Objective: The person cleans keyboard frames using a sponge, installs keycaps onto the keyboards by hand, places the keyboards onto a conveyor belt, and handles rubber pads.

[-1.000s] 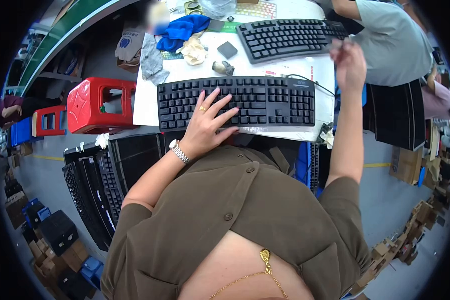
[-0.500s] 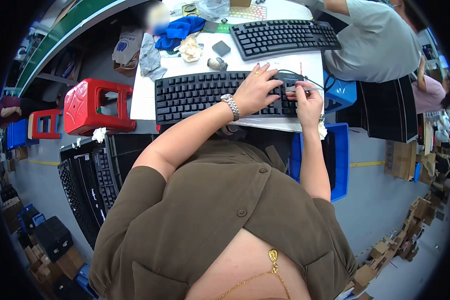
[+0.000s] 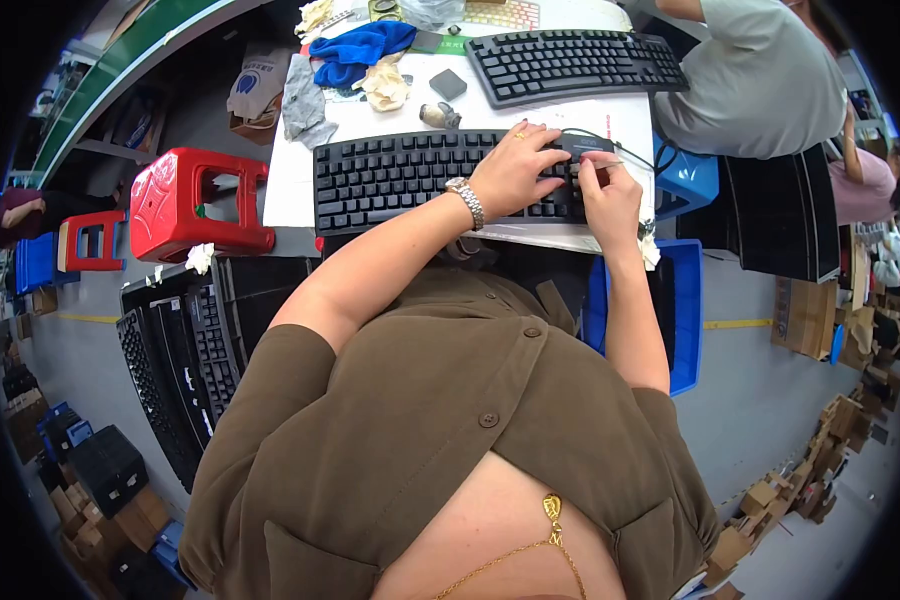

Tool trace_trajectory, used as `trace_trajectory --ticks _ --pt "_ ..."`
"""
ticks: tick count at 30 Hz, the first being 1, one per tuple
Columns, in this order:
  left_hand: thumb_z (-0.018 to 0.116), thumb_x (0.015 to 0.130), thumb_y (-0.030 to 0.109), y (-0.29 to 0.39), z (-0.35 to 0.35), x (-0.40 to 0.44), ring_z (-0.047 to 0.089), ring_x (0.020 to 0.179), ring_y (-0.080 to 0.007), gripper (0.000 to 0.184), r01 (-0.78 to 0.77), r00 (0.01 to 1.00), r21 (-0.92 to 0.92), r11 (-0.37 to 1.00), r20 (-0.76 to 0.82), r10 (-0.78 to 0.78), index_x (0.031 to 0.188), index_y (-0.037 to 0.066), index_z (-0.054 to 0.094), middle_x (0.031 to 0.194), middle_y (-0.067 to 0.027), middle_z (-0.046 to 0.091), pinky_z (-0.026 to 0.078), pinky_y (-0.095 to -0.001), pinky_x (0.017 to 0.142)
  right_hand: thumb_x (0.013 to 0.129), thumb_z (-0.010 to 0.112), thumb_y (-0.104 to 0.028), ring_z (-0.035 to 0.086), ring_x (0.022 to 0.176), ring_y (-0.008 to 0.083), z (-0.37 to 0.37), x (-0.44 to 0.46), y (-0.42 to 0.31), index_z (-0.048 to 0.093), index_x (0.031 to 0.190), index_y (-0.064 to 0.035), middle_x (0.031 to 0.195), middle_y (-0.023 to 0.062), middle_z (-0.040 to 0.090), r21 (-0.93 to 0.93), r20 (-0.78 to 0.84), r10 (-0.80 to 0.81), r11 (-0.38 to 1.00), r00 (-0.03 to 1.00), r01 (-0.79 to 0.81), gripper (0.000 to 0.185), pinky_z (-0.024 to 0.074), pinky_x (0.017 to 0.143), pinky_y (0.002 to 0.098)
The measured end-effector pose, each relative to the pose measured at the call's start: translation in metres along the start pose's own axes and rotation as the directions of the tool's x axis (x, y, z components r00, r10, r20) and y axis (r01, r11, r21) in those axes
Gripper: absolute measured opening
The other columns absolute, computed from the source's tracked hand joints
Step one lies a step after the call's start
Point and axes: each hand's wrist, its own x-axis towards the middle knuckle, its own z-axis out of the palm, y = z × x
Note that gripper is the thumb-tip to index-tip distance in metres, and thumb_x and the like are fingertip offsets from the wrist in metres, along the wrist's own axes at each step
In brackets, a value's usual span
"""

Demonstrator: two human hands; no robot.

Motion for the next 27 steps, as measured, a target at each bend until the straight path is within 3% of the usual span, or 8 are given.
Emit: trace_trajectory --ticks 5,9,14,19,27 --pt "0.08 0.083 0.021 0.001 -0.001 -0.003 0.057 0.131 -0.0318 0.036 0.002 1.0 0.003 1.0 0.024 -0.002 0.116 0.007 0.076 0.138 -0.0134 0.062 0.036 -0.0452 0.122 0.095 0.066 -0.008 0.065 0.064 0.0162 0.001 -0.002 -0.004 0.073 0.102 0.004 0.079 0.0092 0.073 -0.186 0.08 -0.108 0.975 0.991 0.121 0.016 0.0521 0.061 0.0295" --pt "0.082 0.085 0.023 -0.001 0.004 -0.003 0.056 0.135 -0.0309 0.038 0.016 1.0 0.03 0.999 0.013 -0.017 0.12 0.009 0.075 0.141 -0.0122 0.063 0.037 -0.0443 0.123 0.1 0.064 -0.012 0.07 0.071 0.0151 0.0 0.004 0.008 0.074 0.106 0.0008 0.082 0.0091 0.073 0.02 0.103 0.109 0.994 0.989 -0.112 0.017 0.0541 0.062 0.0256" --pt "0.081 0.086 0.025 -0.003 0.007 -0.003 0.057 0.133 -0.0305 0.037 0.014 1.0 0.038 0.999 -0.004 -0.013 0.12 0.01 0.077 0.141 -0.0117 0.063 0.037 -0.044 0.122 0.103 0.062 -0.01 0.071 0.072 0.0165 0.001 -0.002 0.016 0.072 0.108 0.0022 0.084 0.0109 0.073 0.29 0.078 0.209 0.931 0.975 -0.223 0.017 0.0559 0.063 0.0248" --pt "0.08 0.087 0.027 -0.004 0.009 -0.001 0.058 0.132 -0.0304 0.036 -0.003 1.0 0.08 0.997 0.014 0.002 0.119 0.011 0.078 0.141 -0.0115 0.064 0.038 -0.0436 0.122 0.103 0.06 -0.009 0.072 0.073 0.0159 0.004 -0.009 0.023 0.071 0.11 0.0032 0.084 0.0114 0.074 0.401 -0.02 0.17 0.904 0.985 -0.148 0.018 0.0579 0.066 0.0258" --pt "0.08 0.088 0.029 -0.004 0.005 -0.001 0.059 0.131 -0.0304 0.036 0.006 1.0 0.09 0.996 0.011 -0.007 0.12 0.012 0.078 0.14 -0.0112 0.065 0.038 -0.0437 0.122 0.103 0.061 -0.008 0.073 0.072 0.0159 0.003 -0.005 0.016 0.071 0.11 0.0035 0.084 0.0117 0.074 0.355 -0.05 0.065 0.934 0.997 -0.043 0.017 0.0579 0.064 0.0262"
